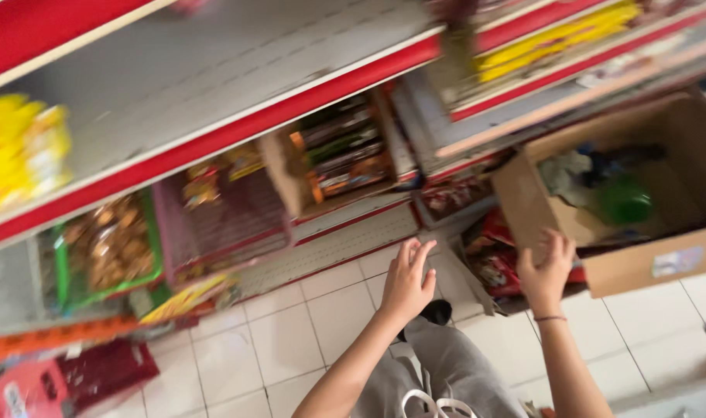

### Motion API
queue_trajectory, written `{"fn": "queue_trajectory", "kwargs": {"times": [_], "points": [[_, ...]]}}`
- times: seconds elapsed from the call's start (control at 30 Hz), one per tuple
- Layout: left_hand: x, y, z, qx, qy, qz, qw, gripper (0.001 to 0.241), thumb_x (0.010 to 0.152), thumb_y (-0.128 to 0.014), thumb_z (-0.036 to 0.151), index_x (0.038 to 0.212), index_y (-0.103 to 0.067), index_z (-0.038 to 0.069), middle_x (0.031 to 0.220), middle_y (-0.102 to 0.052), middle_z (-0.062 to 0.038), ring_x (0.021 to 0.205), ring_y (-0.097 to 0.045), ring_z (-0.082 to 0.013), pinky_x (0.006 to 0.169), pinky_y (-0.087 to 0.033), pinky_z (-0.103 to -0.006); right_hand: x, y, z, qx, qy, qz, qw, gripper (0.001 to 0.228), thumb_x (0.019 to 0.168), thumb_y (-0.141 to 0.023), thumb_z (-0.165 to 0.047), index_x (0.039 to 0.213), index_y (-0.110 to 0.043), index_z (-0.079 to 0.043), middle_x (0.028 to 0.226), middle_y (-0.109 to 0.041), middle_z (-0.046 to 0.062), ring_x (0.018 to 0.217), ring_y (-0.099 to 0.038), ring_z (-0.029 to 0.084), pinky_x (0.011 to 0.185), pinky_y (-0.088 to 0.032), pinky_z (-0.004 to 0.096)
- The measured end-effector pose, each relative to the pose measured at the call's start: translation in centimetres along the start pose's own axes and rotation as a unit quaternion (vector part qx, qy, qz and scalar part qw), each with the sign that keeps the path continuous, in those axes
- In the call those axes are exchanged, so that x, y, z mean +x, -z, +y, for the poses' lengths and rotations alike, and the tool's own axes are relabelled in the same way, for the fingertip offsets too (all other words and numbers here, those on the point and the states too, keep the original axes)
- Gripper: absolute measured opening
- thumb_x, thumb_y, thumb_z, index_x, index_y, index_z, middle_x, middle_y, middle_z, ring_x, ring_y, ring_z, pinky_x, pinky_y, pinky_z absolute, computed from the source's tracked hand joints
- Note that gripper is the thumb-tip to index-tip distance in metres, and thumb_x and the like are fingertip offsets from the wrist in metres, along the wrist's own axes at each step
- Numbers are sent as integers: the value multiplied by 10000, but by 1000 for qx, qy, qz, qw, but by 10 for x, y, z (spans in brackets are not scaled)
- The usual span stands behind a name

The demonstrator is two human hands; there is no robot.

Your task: The person organizes items from a cardboard box into a refrigerator, then moves to a shelf area. They remove baskets and boxes, spray a cleaning solution on the shelf, and wipe it with a cloth. The person handles snack boxes, a spray bottle, a cloth, and plastic baskets.

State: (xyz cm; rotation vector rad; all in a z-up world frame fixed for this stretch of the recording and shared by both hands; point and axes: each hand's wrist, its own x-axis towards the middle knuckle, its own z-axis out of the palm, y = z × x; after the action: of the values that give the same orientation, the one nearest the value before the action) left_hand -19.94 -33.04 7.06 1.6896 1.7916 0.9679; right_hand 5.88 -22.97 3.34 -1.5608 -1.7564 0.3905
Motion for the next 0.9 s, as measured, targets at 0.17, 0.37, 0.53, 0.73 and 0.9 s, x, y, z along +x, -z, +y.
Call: {"fn": "queue_trajectory", "kwargs": {"times": [0.17,0.37,0.53,0.73,0.9], "points": [[-114,86,-24,-39,51,107,992,517,882,-670,57,1382,-550,113,1323,-521,-169,1115,-619,-357,903,-529,-448,-79,-54,-133,109,102,-92,984,328,857,-673,38,1176,-626,-22,1209,-594,155,978,-657,271,827,-545,368],[-267,179,-58,-66,150,241,957,507,867,-660,-3,1345,-538,116,1269,-546,-132,995,-634,-286,842,-549,-400,-196,-105,-265,245,139,-217,935,280,894,-638,43,1169,-616,-10,1169,-605,123,956,-695,211,802,-576,313],[-380,232,-83,-65,235,359,901,511,856,-659,-33,1330,-561,129,1230,-564,-127,956,-636,-273,836,-545,-385,-274,-144,-349,259,181,-309,897,249,904,-651,43,1149,-627,1,1115,-628,112,875,-693,196,771,-562,308],[-465,284,-123,-79,298,482,820,487,840,-645,-48,1295,-590,116,1235,-567,-142,948,-647,-277,826,-550,-373,-343,-201,-446,310,179,-429,830,216,920,-622,30,1136,-624,12,1091,-623,96,844,-680,145,733,-561,281],[-507,343,-173,-50,313,557,768,452,860,-658,-31,1290,-596,97,1282,-552,-168,969,-649,-294,839,-543,-384,-385,-272,-527,348,285,-467,761,223,931,-637,53,1153,-630,36,1139,-590,107,873,-650,137,775,-551,274]]}}
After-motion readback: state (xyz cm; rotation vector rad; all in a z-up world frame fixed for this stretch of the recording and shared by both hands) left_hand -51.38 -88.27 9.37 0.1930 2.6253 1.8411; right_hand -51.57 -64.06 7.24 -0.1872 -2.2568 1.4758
